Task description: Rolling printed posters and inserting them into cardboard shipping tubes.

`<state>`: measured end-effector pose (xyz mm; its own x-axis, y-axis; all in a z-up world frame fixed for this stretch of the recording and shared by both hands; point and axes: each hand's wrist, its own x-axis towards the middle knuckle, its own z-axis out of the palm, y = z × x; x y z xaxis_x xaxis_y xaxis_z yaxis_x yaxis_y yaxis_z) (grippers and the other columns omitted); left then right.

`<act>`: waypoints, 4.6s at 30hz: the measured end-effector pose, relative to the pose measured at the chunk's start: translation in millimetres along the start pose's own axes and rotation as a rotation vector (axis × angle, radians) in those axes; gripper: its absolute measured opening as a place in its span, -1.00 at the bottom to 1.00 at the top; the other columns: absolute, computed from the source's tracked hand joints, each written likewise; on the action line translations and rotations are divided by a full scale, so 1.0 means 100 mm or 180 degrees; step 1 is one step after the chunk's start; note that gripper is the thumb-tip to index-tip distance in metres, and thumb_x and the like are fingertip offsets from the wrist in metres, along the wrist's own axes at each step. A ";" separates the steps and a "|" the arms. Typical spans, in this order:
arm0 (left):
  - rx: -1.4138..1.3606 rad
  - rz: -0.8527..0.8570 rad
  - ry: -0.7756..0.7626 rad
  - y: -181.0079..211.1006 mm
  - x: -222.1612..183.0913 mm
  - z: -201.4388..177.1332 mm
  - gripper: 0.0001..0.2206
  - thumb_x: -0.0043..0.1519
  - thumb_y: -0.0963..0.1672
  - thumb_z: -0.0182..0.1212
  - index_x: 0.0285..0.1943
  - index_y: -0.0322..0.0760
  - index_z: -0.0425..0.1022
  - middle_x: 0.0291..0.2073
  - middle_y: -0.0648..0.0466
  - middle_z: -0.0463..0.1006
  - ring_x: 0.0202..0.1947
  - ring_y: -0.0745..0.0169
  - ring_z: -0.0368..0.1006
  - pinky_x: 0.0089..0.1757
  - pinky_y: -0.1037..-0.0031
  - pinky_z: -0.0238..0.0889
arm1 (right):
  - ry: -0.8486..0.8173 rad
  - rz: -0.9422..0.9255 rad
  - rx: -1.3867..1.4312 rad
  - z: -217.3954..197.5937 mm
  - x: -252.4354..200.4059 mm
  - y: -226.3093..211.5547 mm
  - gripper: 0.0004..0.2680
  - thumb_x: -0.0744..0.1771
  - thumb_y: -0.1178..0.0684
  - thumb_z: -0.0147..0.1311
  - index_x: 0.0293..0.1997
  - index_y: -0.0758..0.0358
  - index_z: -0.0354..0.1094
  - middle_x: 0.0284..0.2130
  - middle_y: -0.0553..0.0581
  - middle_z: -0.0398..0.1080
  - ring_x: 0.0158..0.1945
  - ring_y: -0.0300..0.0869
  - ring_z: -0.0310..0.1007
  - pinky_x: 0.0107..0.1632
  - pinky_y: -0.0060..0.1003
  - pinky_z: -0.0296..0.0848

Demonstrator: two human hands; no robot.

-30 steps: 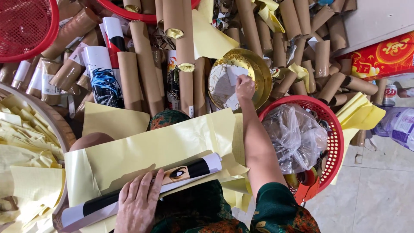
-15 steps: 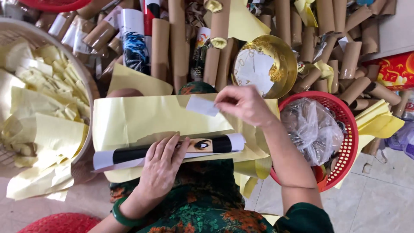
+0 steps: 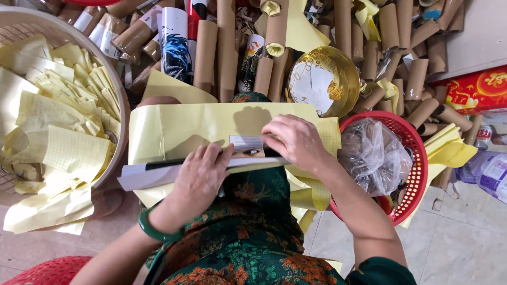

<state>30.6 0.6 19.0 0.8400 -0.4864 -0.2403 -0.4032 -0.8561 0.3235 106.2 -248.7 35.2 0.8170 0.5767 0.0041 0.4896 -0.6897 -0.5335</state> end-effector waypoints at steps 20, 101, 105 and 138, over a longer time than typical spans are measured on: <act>0.0273 0.0442 0.1393 0.76 -0.14 0.14 -0.50 0.20 -0.14 0.03 0.31 -0.62 0.34 -0.03 -0.09 0.40 0.04 0.02 0.33 0.09 0.30 0.22 | 0.0368 -0.1458 -0.0347 0.06 -0.71 -0.26 -0.88 0.23 0.19 0.21 -0.24 0.31 0.40 0.03 0.21 0.39 0.12 0.05 0.41 0.13 -0.05 0.45; 0.0313 0.0557 0.1432 -0.71 -0.22 0.43 -0.37 0.05 0.16 0.20 0.01 -0.45 0.47 -0.21 -0.13 0.56 -0.19 0.00 0.49 -0.16 0.29 0.33 | 0.0336 -0.0822 -0.1293 0.73 -0.62 -0.09 -0.43 0.16 0.03 0.38 0.33 0.18 0.28 0.21 0.12 0.35 0.25 -0.02 0.34 0.34 -0.10 0.30; -0.0001 -0.0799 0.0714 -1.24 -0.47 0.31 -0.60 0.30 0.13 0.13 -0.06 -0.22 0.56 -0.29 0.00 0.62 -0.27 0.13 0.54 -0.17 0.32 0.40 | 0.0474 -0.0817 -0.1484 0.79 -0.65 -0.04 -0.46 0.18 0.07 0.37 0.33 0.13 0.31 0.17 0.06 0.38 0.21 -0.07 0.37 0.30 -0.13 0.37; 0.0472 -0.0121 0.1087 -0.41 -0.31 0.35 -0.62 0.01 -0.12 0.30 -0.02 -0.34 0.34 -0.16 -0.06 0.43 -0.10 0.00 0.36 -0.06 0.24 0.25 | 0.0533 -0.0365 -0.1418 0.61 -0.68 -0.05 -0.49 0.09 -0.02 0.43 0.10 0.27 0.37 -0.02 0.16 0.39 0.09 0.01 0.42 0.12 -0.08 0.43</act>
<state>8.2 44.7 -18.4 0.9180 -0.3890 0.0775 -0.3967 -0.9006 0.1780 30.1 -257.7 -14.3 0.7700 0.6068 0.1971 0.6323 -0.7672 -0.1081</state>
